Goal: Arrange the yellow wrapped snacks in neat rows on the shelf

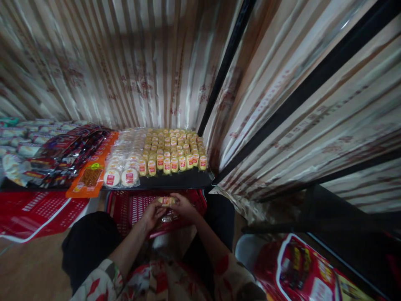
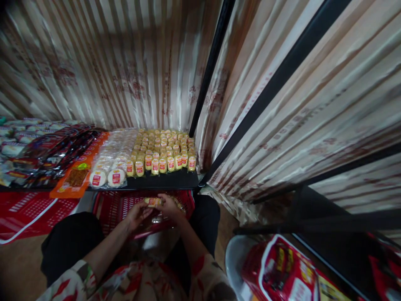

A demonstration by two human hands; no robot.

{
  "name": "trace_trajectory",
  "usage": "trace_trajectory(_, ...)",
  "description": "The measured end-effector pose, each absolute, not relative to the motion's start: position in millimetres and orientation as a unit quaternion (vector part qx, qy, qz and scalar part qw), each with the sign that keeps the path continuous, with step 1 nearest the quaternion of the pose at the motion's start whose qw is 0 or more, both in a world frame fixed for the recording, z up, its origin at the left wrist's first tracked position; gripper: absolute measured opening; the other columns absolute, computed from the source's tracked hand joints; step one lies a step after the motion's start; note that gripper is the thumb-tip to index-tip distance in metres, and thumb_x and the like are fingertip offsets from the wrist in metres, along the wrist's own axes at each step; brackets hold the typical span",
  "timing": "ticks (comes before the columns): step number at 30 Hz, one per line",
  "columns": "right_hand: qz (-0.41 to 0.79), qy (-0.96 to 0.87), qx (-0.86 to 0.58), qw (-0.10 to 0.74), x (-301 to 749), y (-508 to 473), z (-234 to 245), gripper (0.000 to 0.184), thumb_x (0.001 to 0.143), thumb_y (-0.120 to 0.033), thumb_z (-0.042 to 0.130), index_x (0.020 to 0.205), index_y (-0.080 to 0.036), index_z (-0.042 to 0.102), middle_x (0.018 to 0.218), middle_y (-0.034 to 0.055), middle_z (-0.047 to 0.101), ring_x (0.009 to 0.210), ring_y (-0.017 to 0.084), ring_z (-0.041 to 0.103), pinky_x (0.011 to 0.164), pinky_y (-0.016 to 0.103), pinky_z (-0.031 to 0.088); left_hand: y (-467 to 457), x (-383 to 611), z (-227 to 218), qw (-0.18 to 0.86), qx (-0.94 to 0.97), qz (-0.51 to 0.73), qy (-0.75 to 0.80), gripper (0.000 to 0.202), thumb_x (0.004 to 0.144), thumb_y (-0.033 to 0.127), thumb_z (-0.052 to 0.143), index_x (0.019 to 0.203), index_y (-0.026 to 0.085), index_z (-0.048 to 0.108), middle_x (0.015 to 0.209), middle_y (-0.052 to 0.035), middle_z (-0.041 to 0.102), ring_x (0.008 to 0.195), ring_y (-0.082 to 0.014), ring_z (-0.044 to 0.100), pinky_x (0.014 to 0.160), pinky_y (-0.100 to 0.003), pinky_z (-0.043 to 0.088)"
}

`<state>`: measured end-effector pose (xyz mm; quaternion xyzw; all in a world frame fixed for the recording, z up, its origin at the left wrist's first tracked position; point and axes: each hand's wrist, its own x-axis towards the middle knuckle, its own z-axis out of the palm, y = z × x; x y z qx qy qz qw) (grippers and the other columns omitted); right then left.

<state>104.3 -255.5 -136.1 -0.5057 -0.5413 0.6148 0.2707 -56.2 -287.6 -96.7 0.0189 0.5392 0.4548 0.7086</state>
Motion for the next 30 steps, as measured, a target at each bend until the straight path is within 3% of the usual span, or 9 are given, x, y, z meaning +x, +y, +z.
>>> trace_trajectory(5, 0.608, -0.546, -0.493, 0.3, 113, -249, -119, 0.051, 0.066, -0.02, 0.064, 0.116, -0.019, 0.052, 0.083, -0.0022, 0.059, 0.063, 0.008, 0.055, 0.059, 0.02, 0.045, -290, -53, -91, 0.734, 0.101, 0.444, 0.504, 0.029, 0.068, 0.0, 0.052, 0.092, 0.016, 0.055, 0.081, -0.0037, 0.068, 0.069, -0.0116, 0.066, 0.068, -0.022, 0.052)
trace_trajectory(13, 0.567, -0.559, -0.496, 0.347, 119, -239, -88, 0.047, 0.067, -0.019, 0.063, 0.113, -0.02, 0.053, 0.086, -0.0018, 0.057, 0.071, 0.009, 0.057, 0.067, 0.023, 0.047, -289, -40, -85, 0.712, 0.179, 0.438, 0.519, 0.032, 0.058, 0.006, 0.064, 0.086, 0.016, 0.054, 0.078, -0.0018, 0.067, 0.068, -0.0114, 0.064, 0.067, -0.022, 0.049)
trace_trajectory(19, 0.56, -0.534, -0.494, 0.396, 115, -236, -73, 0.041, 0.065, -0.021, 0.065, 0.105, -0.02, 0.055, 0.078, -0.0027, 0.059, 0.071, 0.011, 0.059, 0.067, 0.024, 0.049, -283, -27, -81, 0.634, 0.254, 0.467, 0.562, 0.034, 0.051, 0.015, 0.068, 0.083, 0.015, 0.056, 0.068, 0.0009, 0.064, 0.056, -0.0099, 0.057, 0.049, -0.018, 0.038)
trace_trajectory(25, 0.55, -0.5, -0.49, 0.455, 110, -233, -67, 0.034, 0.063, -0.026, 0.067, 0.094, -0.021, 0.055, 0.083, 0.0003, 0.064, 0.078, 0.014, 0.061, 0.076, 0.028, 0.05, -277, -21, -65, 0.547, 0.327, 0.503, 0.585, 0.027, 0.054, 0.021, 0.064, 0.08, 0.016, 0.061, 0.068, 0.0012, 0.064, 0.061, -0.0112, 0.056, 0.06, -0.022, 0.043)
trace_trajectory(30, 0.54, -0.509, -0.471, 0.477, 101, -232, -65, 0.031, 0.065, -0.027, 0.065, 0.095, -0.022, 0.056, 0.087, 0.0012, 0.065, 0.081, 0.014, 0.062, 0.077, 0.029, 0.05, -267, -20, -69, 0.455, 0.378, 0.488, 0.642, 0.02, 0.057, 0.02, 0.062, 0.077, 0.015, 0.064, 0.06, 0.0021, 0.059, 0.056, -0.0117, 0.053, 0.057, -0.023, 0.042)
